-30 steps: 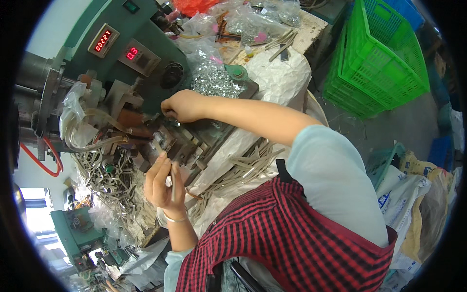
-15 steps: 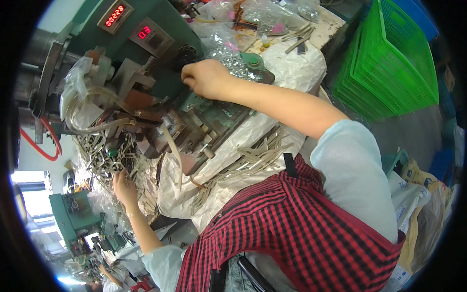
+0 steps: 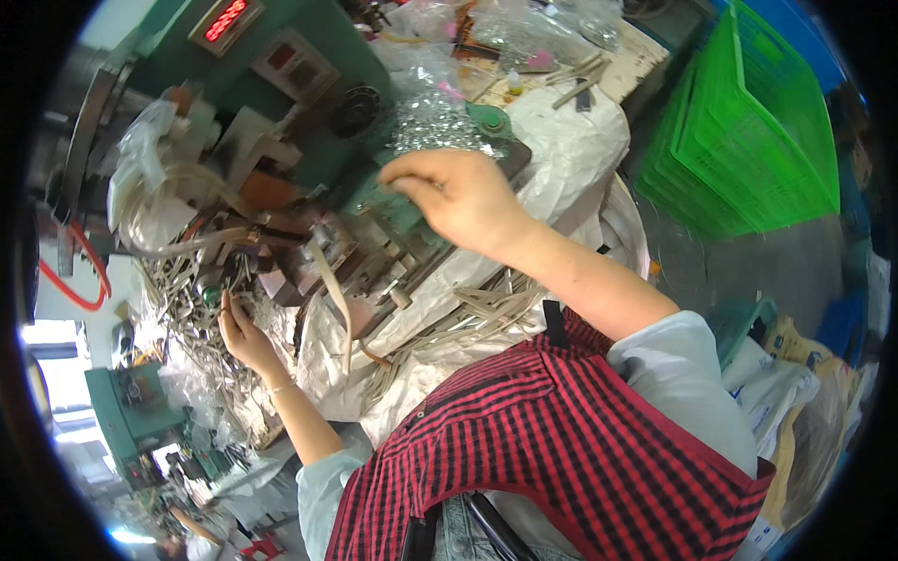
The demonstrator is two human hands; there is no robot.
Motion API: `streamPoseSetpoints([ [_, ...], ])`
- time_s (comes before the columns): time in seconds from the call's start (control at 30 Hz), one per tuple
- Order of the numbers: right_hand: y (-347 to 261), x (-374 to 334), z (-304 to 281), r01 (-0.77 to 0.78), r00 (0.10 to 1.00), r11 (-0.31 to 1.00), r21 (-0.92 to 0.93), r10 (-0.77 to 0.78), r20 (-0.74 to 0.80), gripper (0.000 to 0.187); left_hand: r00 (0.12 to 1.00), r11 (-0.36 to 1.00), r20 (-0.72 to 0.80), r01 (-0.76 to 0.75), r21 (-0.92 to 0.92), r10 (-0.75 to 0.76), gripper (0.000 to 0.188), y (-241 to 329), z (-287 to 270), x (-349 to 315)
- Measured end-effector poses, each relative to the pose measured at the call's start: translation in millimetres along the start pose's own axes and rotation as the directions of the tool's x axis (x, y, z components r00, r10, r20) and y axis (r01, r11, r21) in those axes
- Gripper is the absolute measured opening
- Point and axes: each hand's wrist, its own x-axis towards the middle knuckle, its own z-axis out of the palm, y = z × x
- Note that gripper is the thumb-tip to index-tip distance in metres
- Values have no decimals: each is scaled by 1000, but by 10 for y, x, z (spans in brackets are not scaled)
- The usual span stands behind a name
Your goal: The person repeatedly picks small metal pieces from a pile and inserts them into a press machine, then removes the processed pieces and places them into a green basket. The cycle continues with consistent hand movements and machine operation.
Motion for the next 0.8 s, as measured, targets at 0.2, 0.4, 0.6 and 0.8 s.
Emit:
streamPoseSetpoints([
  [0.2,-213,315,672,63,990,996,69,-70,121,23,870,497,117,378,-781,-479,10,346,208,-228],
  [0.4,-256,148,799,-94,993,942,322,64,104,30,901,483,47,274,-832,-432,15,987,-108,-262],
  [0.6,-443,185,883,-221,969,837,501,130,210,37,973,606,-232,-194,-771,16,17,1953,-424,408],
  [0.8,-717,88,642,-28,969,995,92,5,247,58,927,718,-208,-373,-588,311,8,1985,-339,108],
])
